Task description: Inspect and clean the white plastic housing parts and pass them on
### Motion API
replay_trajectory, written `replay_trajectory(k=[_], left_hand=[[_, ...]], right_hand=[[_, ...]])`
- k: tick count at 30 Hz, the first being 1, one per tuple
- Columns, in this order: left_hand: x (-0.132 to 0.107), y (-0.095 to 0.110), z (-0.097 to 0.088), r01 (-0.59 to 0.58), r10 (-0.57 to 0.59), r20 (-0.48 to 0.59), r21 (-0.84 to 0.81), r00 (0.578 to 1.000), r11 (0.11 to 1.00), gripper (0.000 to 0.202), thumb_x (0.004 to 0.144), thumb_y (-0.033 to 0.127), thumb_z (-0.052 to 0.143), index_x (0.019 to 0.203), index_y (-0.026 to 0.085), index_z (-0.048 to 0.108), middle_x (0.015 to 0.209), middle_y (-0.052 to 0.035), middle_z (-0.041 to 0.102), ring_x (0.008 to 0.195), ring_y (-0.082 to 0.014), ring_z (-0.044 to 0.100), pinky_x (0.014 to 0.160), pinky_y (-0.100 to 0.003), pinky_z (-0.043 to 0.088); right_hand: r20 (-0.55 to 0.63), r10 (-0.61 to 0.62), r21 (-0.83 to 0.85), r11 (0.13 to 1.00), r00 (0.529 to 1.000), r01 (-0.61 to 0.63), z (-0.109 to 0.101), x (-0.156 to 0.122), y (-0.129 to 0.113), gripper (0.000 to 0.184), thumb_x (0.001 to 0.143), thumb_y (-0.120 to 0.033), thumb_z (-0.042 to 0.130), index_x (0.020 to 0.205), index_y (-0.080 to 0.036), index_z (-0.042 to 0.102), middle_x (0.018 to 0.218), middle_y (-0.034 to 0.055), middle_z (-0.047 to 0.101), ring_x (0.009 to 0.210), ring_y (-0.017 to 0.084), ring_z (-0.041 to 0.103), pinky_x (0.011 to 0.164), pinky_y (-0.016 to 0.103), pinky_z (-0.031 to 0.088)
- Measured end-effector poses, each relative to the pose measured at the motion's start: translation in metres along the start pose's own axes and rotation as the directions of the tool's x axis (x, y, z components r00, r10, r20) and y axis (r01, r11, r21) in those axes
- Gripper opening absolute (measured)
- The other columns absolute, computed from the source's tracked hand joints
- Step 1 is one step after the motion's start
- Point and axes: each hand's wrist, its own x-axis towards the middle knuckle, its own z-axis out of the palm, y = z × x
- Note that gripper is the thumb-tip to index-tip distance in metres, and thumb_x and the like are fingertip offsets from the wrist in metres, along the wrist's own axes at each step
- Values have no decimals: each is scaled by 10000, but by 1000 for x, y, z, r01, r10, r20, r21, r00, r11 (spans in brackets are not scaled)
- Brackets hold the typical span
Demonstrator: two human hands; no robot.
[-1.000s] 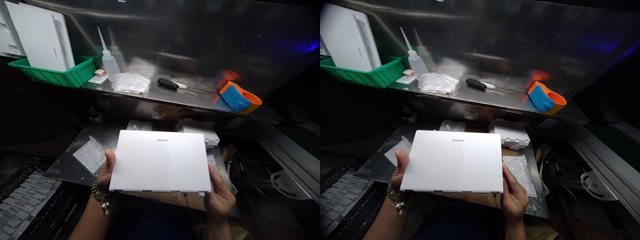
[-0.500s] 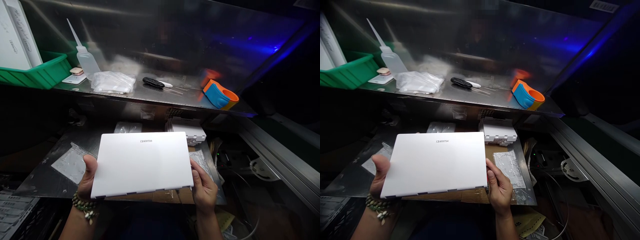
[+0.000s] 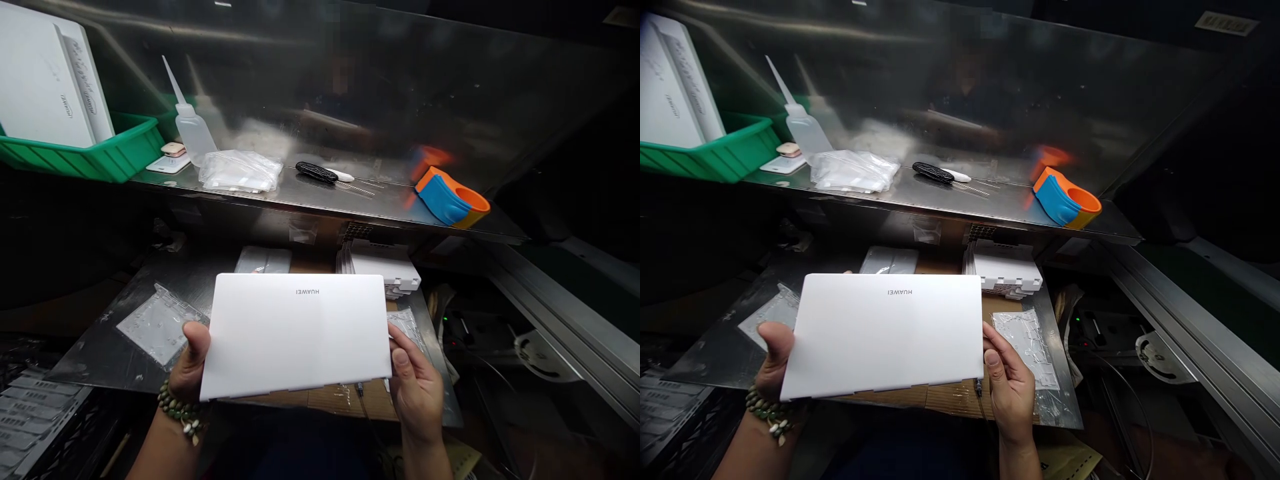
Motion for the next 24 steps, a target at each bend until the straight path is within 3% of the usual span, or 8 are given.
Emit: replay_trajectory(k=[5,11,14,16,19,22,24], left_hand=[[1,0,15,-20,17,-57,-44,998,999,733,777,837,612,1198,256,758,1144,-89,781,1234,-401,651,986,-452,564],[2,-1,9,-78,75,61,41,995,996,758,793,836,590,1177,205,763,1165,-121,772,1227,-408,657,988,-462,566],[-3,1,2,-65,72,-86,84,994,994,738,804,794,627,1248,214,728,1142,-146,780,1161,-392,700,947,-446,600],[-3,7,4,-43,95,-256,202,962,978,579,850,616,720,1306,261,689,1139,-112,789,1096,-364,731,881,-409,626],[5,16,12,-55,273,-366,508,890,860,444,824,399,819,1230,240,732,1102,-88,796,1027,-335,737,809,-337,616],[15,20,15,-179,497,-250,726,831,664,292,737,399,891,927,191,816,957,-87,795,942,-297,720,804,-286,578],[19,18,13,-267,547,-156,744,822,613,235,742,407,885,838,202,823,896,-83,784,926,-292,710,884,-317,569]], right_hand=[[-5,1,0,1000,1000,-1,-2,0,-1,384,947,-393,685,1310,-271,715,1198,112,771,1052,285,761,860,349,648],[14,18,44,999,1000,-19,-4,0,0,386,937,-387,701,1308,-282,715,1171,108,781,1002,271,773,810,324,657],[62,25,84,996,998,-30,-1,3,-4,462,868,-402,779,1301,-253,718,1126,125,789,947,273,780,792,348,665],[65,54,68,996,996,-59,3,5,-8,500,801,-361,848,1273,-246,731,1062,110,800,894,252,782,775,338,667],[30,81,-9,997,996,-81,11,8,-12,392,772,-299,872,1145,-243,768,995,72,806,878,221,777,791,318,661],[34,17,-74,997,999,-14,17,9,-11,227,803,-312,842,1000,-228,768,962,58,793,911,221,762,833,337,646],[42,-17,-99,995,999,21,18,10,-9,189,825,-323,821,976,-228,758,965,54,783,932,224,752,853,352,635]])
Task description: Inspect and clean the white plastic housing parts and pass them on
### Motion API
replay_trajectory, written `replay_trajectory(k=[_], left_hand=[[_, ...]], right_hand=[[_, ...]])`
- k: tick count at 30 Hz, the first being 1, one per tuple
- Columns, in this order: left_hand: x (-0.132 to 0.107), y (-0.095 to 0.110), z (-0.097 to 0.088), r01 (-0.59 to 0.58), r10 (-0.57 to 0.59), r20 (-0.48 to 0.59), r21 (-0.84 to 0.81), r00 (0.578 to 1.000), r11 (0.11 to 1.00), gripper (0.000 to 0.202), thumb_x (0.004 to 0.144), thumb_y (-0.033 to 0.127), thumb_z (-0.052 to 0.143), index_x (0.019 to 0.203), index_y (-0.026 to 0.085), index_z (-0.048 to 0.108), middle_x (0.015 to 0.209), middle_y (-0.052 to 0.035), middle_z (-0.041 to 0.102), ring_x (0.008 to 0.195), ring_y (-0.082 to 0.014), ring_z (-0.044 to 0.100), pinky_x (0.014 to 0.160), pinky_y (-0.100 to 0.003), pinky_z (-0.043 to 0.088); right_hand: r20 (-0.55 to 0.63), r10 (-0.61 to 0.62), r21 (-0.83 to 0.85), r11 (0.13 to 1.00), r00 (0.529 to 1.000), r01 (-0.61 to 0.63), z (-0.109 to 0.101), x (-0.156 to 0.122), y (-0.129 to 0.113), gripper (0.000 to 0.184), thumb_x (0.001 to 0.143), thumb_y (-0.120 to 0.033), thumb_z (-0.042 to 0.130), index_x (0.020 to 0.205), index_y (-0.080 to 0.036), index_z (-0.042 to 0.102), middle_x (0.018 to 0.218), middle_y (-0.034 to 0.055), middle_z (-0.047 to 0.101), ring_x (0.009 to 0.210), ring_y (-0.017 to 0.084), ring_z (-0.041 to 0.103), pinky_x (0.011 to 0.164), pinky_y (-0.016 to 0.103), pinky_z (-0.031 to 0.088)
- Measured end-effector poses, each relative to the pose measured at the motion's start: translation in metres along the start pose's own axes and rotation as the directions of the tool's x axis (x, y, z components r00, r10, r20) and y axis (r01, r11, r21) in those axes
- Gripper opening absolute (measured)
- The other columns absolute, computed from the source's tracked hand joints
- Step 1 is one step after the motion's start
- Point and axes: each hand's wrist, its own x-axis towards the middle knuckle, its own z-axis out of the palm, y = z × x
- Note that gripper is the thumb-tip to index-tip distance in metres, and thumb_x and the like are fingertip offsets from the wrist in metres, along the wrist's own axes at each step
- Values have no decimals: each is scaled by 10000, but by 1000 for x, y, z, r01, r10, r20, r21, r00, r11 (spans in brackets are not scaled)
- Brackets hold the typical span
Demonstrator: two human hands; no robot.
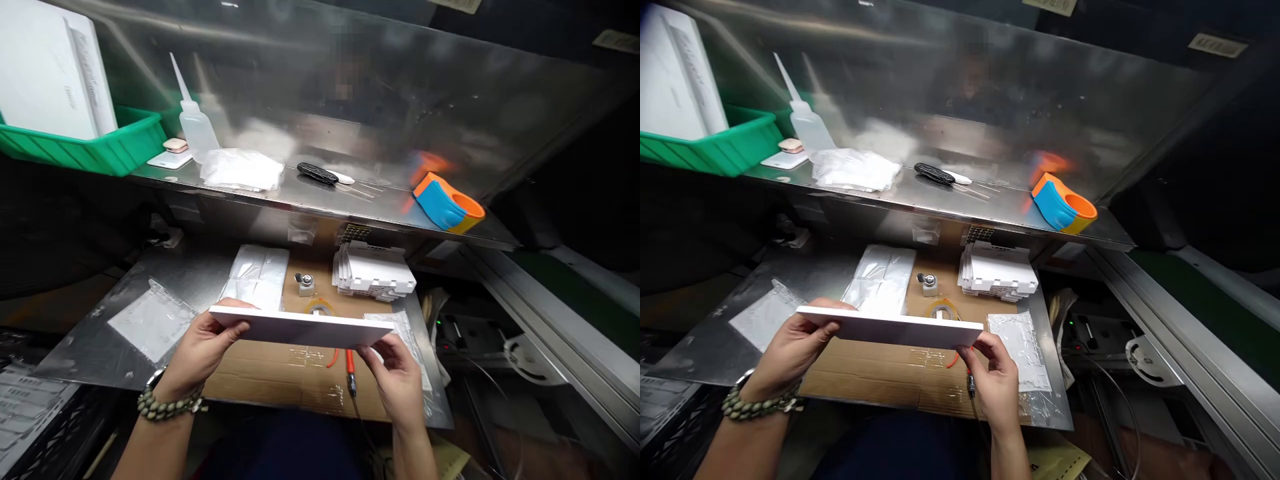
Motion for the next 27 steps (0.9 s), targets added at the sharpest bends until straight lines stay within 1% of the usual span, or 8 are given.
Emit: replay_trajectory(k=[5,17,19,21,23,24,25,27], left_hand=[[-2,-5,1,-125,145,163,-130,976,984,124,840,370,805,845,248,832,825,-66,782,871,-287,714,1119,-516,474],[-13,10,3,-114,122,237,-48,964,992,97,862,317,793,835,237,841,839,-100,802,859,-288,742,1199,-555,323],[-14,8,2,-127,132,255,-37,958,991,149,859,369,792,838,231,842,859,-112,800,943,-309,734,1232,-558,251],[-15,5,3,-111,134,236,-108,962,988,337,816,543,790,891,219,841,1080,-141,788,1201,-369,651,1257,-550,192],[-16,1,5,-14,37,74,-299,997,954,560,796,734,694,1056,252,810,1351,-104,697,1430,-369,469,1271,-508,177],[-17,-2,6,78,-88,-4,-422,996,903,607,820,766,636,1156,279,773,1427,-74,652,1475,-343,420,1269,-484,198],[-18,-4,6,191,-247,-33,-540,968,820,611,868,749,587,1249,291,724,1445,-64,641,1475,-319,429,1262,-470,231],[-21,-8,3,432,-532,74,-682,843,590,571,961,612,540,1373,230,640,1359,-116,698,1403,-326,530,1226,-485,327]], right_hand=[[49,-35,5,999,998,35,-3,3,2,173,887,-311,762,1041,-234,744,1090,65,777,1078,245,727,1007,438,583],[149,-55,-70,995,987,66,-14,10,36,90,911,-295,728,982,-246,704,1164,75,773,1167,242,714,1016,368,555],[155,-88,-75,992,984,101,-14,12,43,85,904,-278,731,979,-245,709,1153,82,781,1137,238,730,987,354,571],[160,-158,-50,985,974,168,-13,12,48,91,890,-259,736,978,-241,720,1152,96,785,1127,255,737,967,372,587],[163,-252,18,967,954,253,-10,10,51,108,882,-262,733,986,-236,735,1180,114,777,1160,294,723,976,436,591],[160,-295,55,955,942,290,-8,9,51,121,884,-267,726,1000,-238,741,1204,119,769,1187,313,708,993,477,582],[165,-332,82,943,929,322,-5,8,52,137,888,-266,718,1020,-244,746,1228,117,760,1209,327,695,1006,509,572],[227,-383,66,923,896,378,3,9,56,159,899,-241,694,1044,-267,752,1264,99,747,1222,330,687,1012,528,566]])
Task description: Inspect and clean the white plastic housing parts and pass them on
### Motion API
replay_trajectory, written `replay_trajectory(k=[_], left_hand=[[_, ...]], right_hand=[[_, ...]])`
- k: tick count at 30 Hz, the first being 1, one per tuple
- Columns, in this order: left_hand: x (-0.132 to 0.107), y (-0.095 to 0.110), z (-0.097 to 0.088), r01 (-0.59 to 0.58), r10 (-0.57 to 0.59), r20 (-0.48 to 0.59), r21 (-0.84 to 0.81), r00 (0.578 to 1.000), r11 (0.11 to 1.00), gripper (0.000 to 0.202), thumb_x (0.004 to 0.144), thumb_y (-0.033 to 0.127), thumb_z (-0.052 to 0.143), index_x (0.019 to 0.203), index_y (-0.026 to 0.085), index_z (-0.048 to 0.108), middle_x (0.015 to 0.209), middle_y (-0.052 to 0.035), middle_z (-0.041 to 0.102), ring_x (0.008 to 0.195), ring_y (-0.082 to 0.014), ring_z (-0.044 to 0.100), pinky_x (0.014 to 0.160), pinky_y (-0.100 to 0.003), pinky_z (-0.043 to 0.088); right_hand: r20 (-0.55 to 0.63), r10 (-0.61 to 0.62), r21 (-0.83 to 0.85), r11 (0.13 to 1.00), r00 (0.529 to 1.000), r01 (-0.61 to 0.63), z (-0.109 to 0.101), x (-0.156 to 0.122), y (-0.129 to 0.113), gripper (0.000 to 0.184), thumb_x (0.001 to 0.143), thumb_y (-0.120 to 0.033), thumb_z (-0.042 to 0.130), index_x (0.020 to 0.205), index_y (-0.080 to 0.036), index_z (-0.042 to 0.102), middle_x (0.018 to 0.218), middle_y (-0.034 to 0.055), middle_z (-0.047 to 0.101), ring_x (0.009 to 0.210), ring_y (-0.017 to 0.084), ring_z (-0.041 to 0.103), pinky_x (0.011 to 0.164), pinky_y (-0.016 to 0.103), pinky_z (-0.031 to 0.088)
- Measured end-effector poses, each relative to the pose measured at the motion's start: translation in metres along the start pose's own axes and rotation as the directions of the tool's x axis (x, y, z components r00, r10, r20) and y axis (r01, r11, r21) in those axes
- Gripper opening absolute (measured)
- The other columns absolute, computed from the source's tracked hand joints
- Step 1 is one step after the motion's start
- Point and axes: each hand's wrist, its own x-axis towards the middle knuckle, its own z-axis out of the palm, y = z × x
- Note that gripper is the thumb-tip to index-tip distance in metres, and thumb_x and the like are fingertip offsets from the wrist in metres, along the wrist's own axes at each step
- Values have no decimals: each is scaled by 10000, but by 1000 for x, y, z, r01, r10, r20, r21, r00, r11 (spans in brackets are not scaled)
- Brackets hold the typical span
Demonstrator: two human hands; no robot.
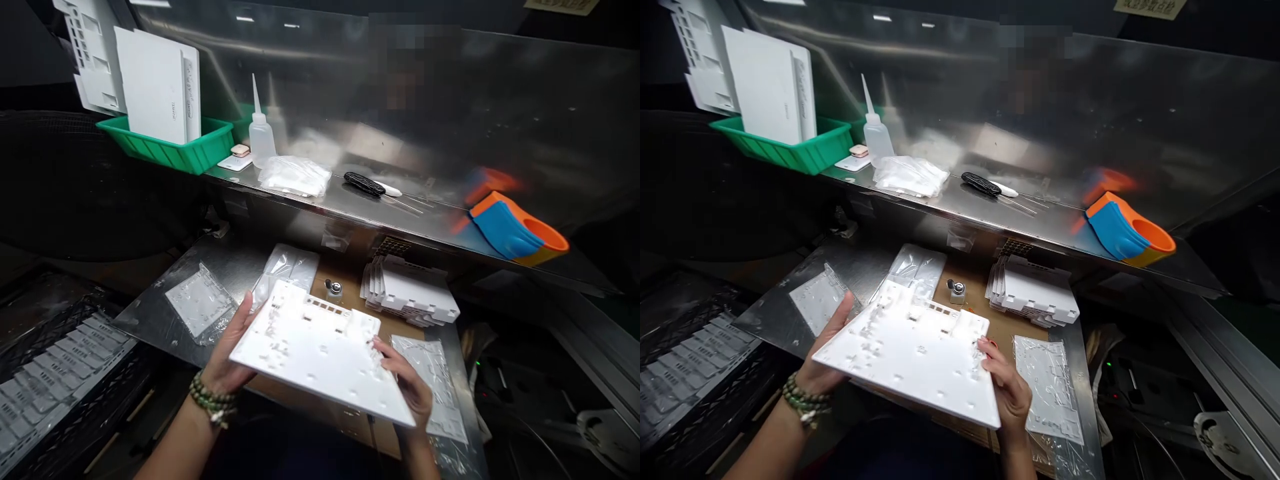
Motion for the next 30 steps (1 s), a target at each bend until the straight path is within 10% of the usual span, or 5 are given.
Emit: replay_trajectory(k=[3,11,18,23,30], left_hand=[[-5,3,-11,282,-292,-60,-139,954,949,581,975,360,522,1472,62,516,1227,-220,745,1236,-404,659,1124,-578,455],[-12,28,-23,-79,-31,-301,-349,953,934,663,900,166,483,1553,75,405,1209,-181,763,1125,-396,720,1085,-597,496],[-14,33,-9,-193,109,-211,-429,971,882,683,857,184,542,1521,60,445,1247,-181,748,1151,-400,705,1108,-577,478],[-16,37,1,-171,100,-175,-463,979,869,666,828,182,572,1477,55,493,1226,-181,754,1128,-401,714,1081,-564,502],[-12,23,14,-176,114,-180,-380,977,908,681,783,128,621,1456,99,521,1224,-158,752,1089,-381,726,1056,-544,523]], right_hand=[[144,21,-207,978,989,9,13,9,24,183,932,-232,648,1059,-306,756,1346,62,707,1234,302,682,992,473,579],[167,392,-593,773,905,-225,44,45,149,264,978,-412,650,1108,-184,682,1128,65,702,994,192,682,891,408,589],[71,605,-768,541,793,-343,81,43,167,338,963,-391,671,1217,-169,642,1258,88,650,1122,241,646,969,473,550],[-2,557,-705,588,830,-397,84,53,127,407,977,-481,590,1081,-99,683,1155,160,673,1120,301,648,1003,530,507],[317,49,-230,973,947,26,113,48,-58,295,949,-335,680,1233,-257,698,1163,82,683,1063,218,667,870,335,562]])
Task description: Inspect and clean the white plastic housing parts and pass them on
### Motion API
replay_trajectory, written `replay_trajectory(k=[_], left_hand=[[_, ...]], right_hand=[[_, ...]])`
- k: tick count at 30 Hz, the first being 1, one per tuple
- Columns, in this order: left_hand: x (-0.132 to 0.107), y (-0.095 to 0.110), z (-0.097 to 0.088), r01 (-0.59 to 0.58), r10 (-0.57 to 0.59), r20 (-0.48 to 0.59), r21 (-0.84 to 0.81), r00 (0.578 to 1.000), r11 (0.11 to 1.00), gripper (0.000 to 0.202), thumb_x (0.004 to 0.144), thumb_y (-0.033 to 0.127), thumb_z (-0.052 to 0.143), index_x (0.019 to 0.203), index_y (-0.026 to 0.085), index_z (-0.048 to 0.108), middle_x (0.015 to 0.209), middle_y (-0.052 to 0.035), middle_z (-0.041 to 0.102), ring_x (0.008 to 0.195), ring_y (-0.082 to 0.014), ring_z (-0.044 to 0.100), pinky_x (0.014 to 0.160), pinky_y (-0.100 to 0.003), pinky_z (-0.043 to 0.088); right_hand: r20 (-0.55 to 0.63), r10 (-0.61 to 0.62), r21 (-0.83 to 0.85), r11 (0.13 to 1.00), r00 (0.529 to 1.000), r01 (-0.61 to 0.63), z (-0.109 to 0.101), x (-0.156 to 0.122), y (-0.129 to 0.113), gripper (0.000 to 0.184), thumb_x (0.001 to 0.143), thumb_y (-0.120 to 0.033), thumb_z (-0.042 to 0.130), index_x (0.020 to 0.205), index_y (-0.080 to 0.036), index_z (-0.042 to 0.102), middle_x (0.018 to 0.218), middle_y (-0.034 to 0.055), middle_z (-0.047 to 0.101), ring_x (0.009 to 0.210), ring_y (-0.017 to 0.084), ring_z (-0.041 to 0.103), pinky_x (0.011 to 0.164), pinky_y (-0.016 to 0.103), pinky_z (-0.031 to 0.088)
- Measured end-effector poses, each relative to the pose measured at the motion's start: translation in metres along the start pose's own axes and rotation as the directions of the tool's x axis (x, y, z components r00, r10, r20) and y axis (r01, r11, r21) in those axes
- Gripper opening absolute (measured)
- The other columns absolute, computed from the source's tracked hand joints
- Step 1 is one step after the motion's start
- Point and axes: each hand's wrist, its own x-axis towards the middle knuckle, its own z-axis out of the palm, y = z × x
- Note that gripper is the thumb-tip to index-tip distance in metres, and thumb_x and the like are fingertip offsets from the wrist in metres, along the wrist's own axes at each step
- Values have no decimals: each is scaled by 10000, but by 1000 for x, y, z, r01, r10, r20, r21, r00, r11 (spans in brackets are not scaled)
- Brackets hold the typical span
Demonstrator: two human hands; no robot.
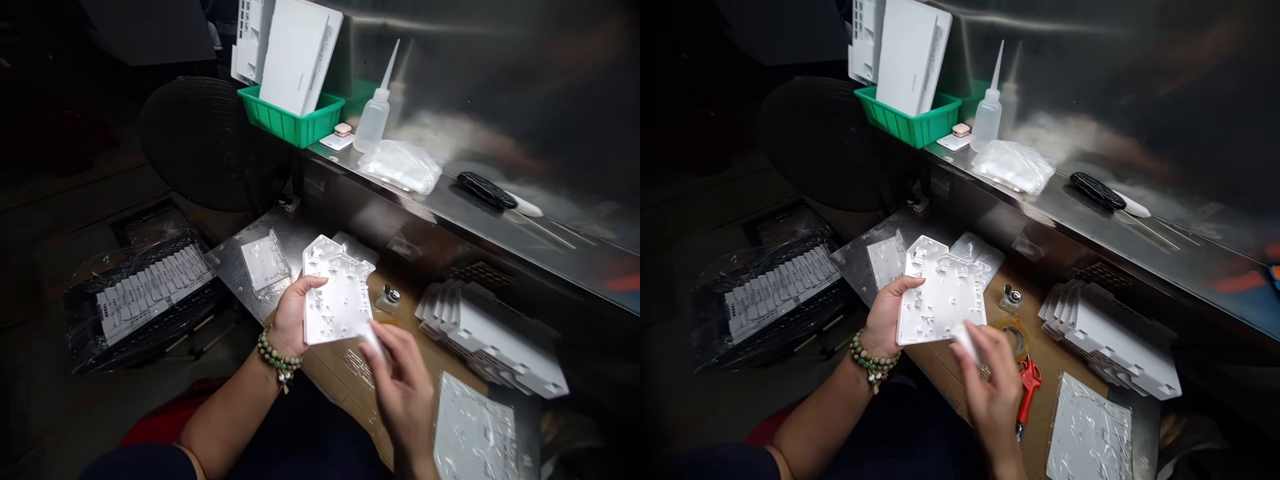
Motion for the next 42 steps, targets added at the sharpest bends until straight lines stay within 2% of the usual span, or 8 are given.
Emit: replay_trajectory(k=[2,5,13,33,35,37,40,42], left_hand=[[1,-8,3,-89,88,21,45,996,995,768,725,54,614,1476,174,510,1242,-108,749,1091,-351,727,1067,-529,517],[1,-15,5,-156,154,33,74,988,985,903,641,-14,583,1484,296,494,1251,-36,744,1098,-318,722,1071,-529,514],[1,-15,-1,-197,197,8,45,980,979,1020,524,-52,536,1460,350,482,1252,-31,730,1202,-335,661,1091,-598,479],[0,-2,-3,-173,168,61,91,984,981,1015,536,-81,516,1456,348,503,1303,-35,721,1211,-331,670,1100,-623,480],[-1,10,-8,-144,135,88,104,987,984,1025,538,-81,523,1477,328,493,1308,-52,723,1199,-354,679,1078,-631,498],[-2,23,-14,-99,87,113,106,990,989,1027,517,-72,523,1479,286,508,1307,-72,727,1190,-382,683,1062,-635,511],[-6,40,-23,-84,75,96,90,993,992,1018,501,-49,521,1471,258,525,1278,-64,747,1210,-403,670,1048,-634,517],[-9,46,-27,-112,107,64,87,992,990,1000,523,-36,519,1472,279,521,1254,-30,761,1243,-398,649,1038,-632,518]], right_hand=[[89,-174,68,983,981,169,6,2,-43,294,934,-192,693,1222,-254,692,1087,67,675,983,187,669,802,293,564],[149,-266,56,964,952,261,17,4,-69,306,928,-99,675,1209,-221,677,1059,70,655,967,178,643,804,297,554],[131,-291,-58,952,948,300,7,-8,-55,314,902,-31,681,1169,-194,694,1026,63,652,943,166,620,803,301,537],[134,-293,-139,940,947,311,3,-5,-50,310,922,-75,678,1192,-225,709,1026,61,681,942,192,644,808,347,521],[56,-182,-152,970,982,188,-13,-6,-34,264,937,-125,674,1167,-243,725,1047,62,678,945,191,648,768,328,530],[-163,-56,-172,985,985,27,-33,-7,-18,188,944,-201,685,1117,-243,745,1061,67,676,959,200,651,746,324,531],[-463,12,-214,969,886,-125,-60,-8,-2,145,923,-286,725,1048,-221,762,1047,70,689,1002,225,653,848,372,526],[-493,8,-217,967,870,-131,-67,-10,2,137,922,-282,728,1038,-220,766,1041,64,689,1019,222,649,890,380,520]])
